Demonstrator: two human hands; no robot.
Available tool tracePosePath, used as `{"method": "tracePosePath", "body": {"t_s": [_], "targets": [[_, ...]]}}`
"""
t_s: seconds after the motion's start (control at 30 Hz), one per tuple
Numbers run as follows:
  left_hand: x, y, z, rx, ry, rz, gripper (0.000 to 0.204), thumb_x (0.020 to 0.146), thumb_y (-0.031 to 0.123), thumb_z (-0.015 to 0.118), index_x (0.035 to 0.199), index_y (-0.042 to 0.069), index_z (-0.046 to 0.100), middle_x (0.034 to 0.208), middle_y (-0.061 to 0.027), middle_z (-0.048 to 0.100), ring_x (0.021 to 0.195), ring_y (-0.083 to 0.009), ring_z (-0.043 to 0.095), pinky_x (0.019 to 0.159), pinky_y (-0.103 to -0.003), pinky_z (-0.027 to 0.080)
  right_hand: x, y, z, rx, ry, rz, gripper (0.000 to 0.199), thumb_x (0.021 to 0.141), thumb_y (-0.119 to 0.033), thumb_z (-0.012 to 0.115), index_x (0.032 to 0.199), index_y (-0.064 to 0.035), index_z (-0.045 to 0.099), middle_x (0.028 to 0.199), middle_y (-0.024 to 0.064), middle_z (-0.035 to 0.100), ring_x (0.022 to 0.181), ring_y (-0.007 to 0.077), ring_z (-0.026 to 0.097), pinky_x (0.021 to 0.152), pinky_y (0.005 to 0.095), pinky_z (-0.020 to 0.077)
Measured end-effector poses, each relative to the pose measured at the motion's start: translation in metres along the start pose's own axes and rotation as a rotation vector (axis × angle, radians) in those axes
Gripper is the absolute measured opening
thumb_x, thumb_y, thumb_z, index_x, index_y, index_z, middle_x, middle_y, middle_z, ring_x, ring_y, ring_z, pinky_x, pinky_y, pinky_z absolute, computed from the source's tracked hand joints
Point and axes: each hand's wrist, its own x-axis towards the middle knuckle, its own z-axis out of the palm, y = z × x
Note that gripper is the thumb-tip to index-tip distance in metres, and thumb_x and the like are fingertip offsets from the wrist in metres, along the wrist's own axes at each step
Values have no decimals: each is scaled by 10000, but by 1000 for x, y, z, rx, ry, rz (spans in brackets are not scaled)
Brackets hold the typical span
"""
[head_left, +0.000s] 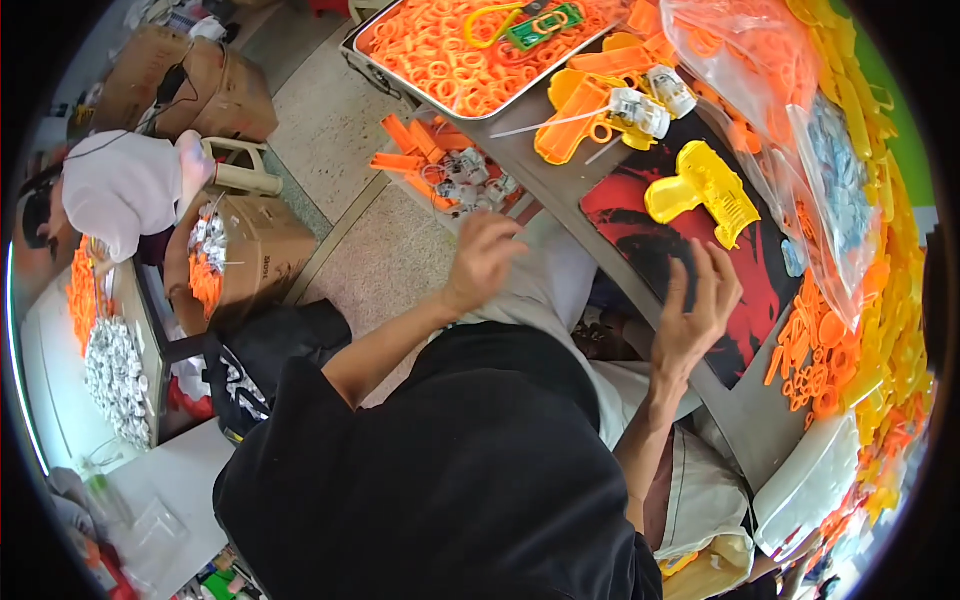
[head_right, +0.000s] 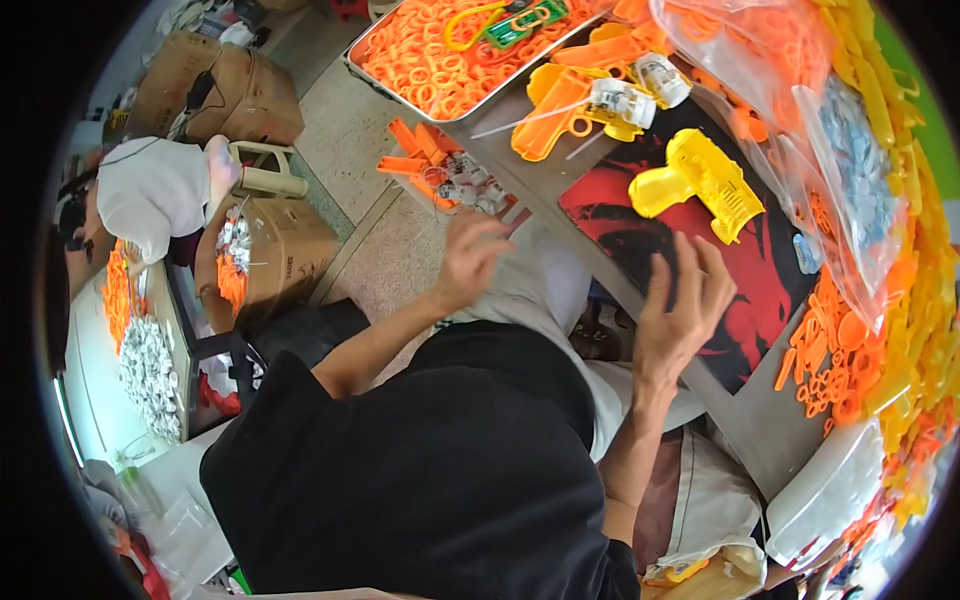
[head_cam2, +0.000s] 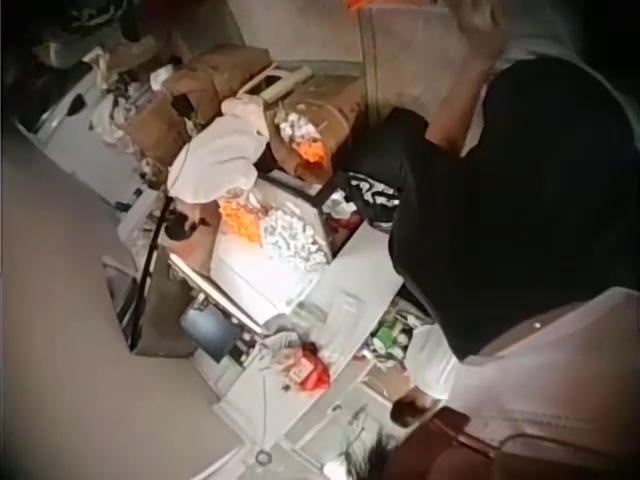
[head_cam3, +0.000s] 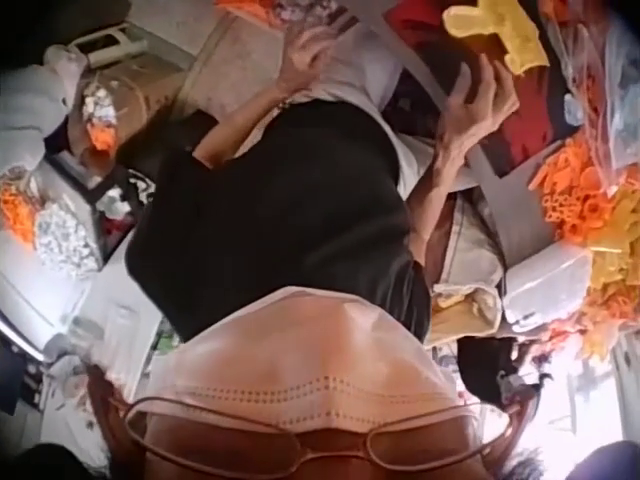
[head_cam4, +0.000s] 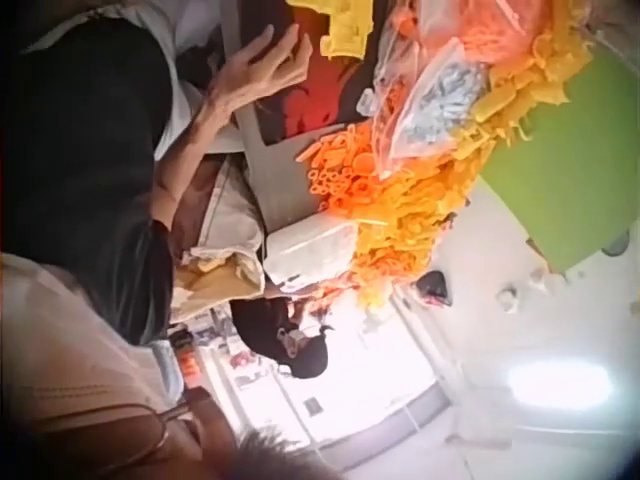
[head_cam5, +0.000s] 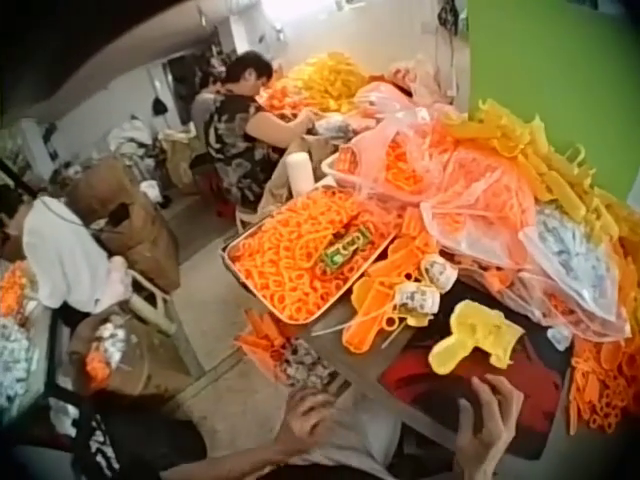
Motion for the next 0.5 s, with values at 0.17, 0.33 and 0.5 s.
{"method": "tracePosePath", "body": {"t_s": [0.17,0.33,0.5], "targets": [[-9,-88,-11,341,-35,-376,325,724,9,728,1029,121,715,1134,-64,652,1134,-300,584,1028,-500,413,-8,33,0,-32,29,112,211,955,-111,691,1152,-44,725,1182,110,671,1092,242,622,959,370,495],[-9,-159,-10,657,-335,-73,333,742,78,727,1068,144,726,1092,-64,647,1102,-293,565,1016,-462,389,-12,42,4,200,38,283,177,992,-113,644,1117,-24,732,1163,98,680,1085,209,645,978,324,486],[14,-152,-40,492,-383,-168,433,695,145,812,1114,138,705,1109,-56,653,1136,-284,562,1042,-461,372,-14,45,8,190,21,261,178,992,-108,645,1115,-12,729,1149,95,692,1079,188,642,959,302,487]]}}
